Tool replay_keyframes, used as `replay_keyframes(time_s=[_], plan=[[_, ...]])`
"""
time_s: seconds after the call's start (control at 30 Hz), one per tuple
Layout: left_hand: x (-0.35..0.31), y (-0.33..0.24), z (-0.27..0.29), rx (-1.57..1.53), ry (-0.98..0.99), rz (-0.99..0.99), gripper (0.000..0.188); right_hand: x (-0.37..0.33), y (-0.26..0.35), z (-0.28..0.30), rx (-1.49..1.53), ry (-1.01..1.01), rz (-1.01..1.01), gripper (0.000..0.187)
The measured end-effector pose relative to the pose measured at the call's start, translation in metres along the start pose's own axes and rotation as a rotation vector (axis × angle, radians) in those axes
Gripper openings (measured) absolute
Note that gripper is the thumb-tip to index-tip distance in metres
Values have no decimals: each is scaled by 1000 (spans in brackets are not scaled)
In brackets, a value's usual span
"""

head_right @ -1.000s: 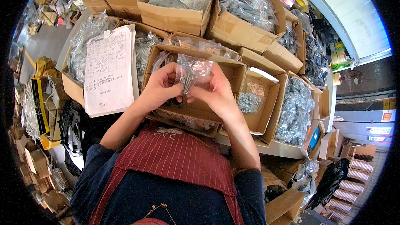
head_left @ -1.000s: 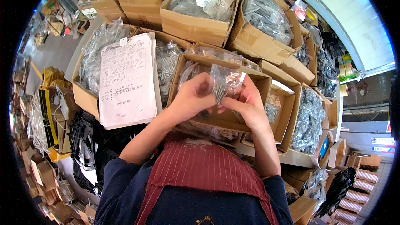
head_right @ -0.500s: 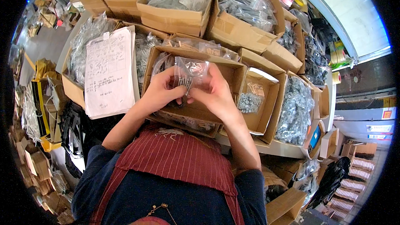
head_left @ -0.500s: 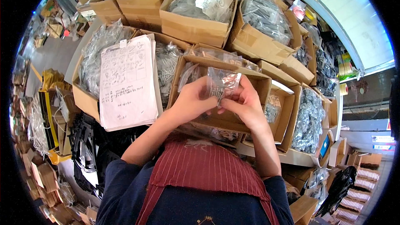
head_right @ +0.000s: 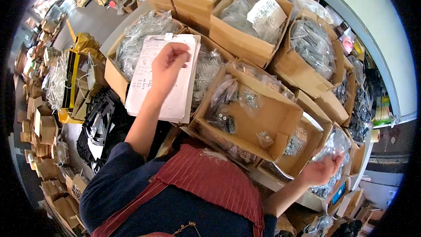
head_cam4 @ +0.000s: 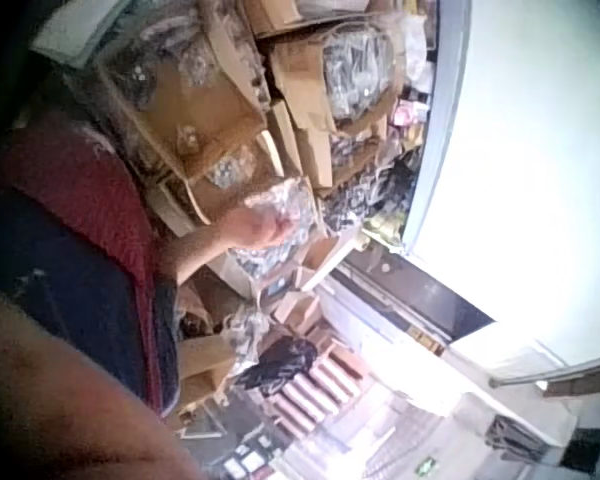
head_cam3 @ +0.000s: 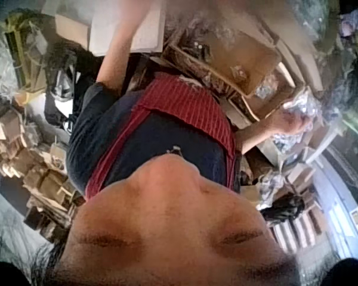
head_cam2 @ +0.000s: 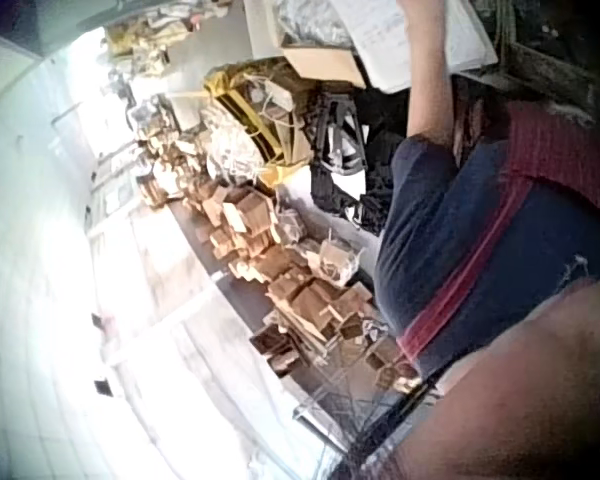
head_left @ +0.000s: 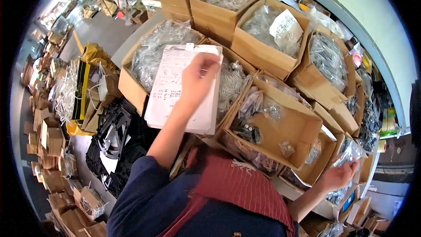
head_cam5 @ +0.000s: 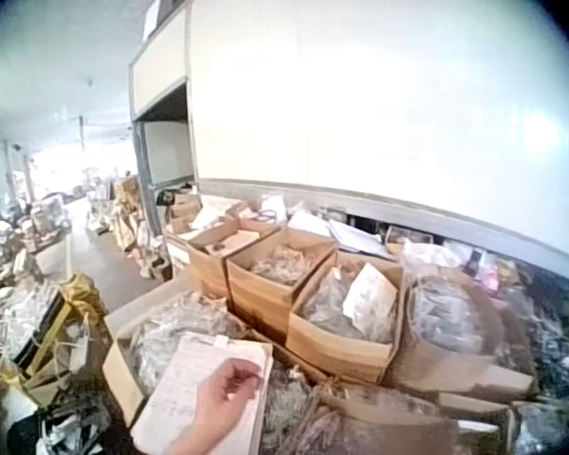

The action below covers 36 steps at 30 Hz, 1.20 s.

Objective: The person sorts small hardware components, including screws and black plastic caps, from cardboard boxes into clear plastic bags. They handle the items one by one, placing them into bags and occasionally checking a document on the table.

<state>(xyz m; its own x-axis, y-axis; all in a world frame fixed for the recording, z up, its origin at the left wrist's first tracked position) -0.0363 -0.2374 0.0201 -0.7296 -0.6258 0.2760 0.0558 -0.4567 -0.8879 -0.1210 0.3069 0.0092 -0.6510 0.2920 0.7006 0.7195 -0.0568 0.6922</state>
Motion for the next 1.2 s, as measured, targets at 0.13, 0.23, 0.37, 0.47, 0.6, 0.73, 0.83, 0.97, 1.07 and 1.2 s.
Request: replay_keyframes(time_s=[0.13,0.23,0.37,0.47,0.6,0.73,0.83,0.97,1.07,1.2], plan=[[17,96,37,817,-190,46,36,1,-32,31,134,-74,-323,32],[19,96,26,954,25,46,48,-14,-39,51,204,-78,-366,36],[20,81,6,1144,120,41,50,-17,-26,18,147,33,-405,24],[21,76,-5,1171,182,-13,51,-14,-6,-40,186,167,-386,18],[15,75,-12,1195,158,-96,51,-11,43,-127,158,483,-292,19],[11,79,-11,1248,109,-148,54,-16,81,-211,-42,1071,-81,26],[9,74,-13,1223,140,-94,52,-37,82,-251,-114,1317,-21,40],[14,76,-18,1225,156,-82,56,-46,45,-256,-341,1441,139,51],[11,77,-15,1231,158,-75,56,-29,34,-263,-308,1444,45,45],[11,73,-19,1278,149,-68,55,-13,16,-265,-310,1372,-23,19]])
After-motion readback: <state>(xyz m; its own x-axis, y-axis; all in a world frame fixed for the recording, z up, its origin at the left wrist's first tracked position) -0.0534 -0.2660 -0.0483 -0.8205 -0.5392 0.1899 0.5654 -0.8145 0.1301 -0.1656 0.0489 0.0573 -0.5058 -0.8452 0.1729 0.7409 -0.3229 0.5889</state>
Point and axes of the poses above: each hand's wrist, its own x-axis towards the middle knuckle, its own z-axis out of the back of the hand, y = z × x, the point moved 6 cm from there along x, towards the middle knuckle, and after that the axes turned 14 degrees about x, right-handed, at the moved point
